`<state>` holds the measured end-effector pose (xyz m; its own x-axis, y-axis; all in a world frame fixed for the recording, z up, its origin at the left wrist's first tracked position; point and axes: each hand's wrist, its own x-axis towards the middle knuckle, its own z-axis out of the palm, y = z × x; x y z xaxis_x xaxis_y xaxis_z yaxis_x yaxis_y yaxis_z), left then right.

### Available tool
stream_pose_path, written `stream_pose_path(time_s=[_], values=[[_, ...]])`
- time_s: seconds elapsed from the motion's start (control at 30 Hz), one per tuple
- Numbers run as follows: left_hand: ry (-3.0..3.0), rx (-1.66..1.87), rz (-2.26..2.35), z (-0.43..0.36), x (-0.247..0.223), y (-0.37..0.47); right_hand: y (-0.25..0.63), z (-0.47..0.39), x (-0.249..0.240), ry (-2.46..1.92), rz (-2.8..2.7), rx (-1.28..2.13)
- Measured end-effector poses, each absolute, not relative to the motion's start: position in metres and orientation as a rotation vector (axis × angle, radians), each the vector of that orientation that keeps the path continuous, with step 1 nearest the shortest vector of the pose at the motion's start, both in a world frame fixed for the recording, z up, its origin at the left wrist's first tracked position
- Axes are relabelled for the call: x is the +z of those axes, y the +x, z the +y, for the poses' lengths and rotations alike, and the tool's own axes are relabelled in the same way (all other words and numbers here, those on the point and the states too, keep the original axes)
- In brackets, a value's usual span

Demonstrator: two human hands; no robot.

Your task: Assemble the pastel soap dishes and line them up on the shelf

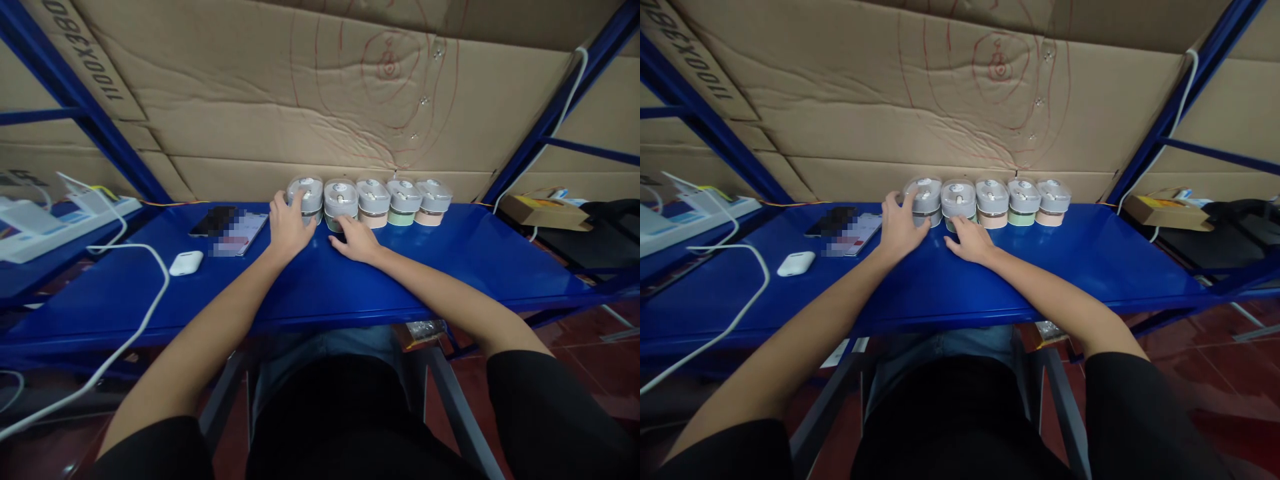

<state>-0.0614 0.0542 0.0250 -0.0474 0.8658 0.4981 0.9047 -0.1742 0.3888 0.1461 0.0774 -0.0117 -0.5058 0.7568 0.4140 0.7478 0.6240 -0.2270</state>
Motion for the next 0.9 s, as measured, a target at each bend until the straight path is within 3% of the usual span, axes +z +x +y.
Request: stream_pose_path(time_s=[0.9], values=[[-1.967,-1.144,-2.214,0.107,0.032,-0.049,0.147,0.08,-0.014,-1.185,-2.412,0.019]])
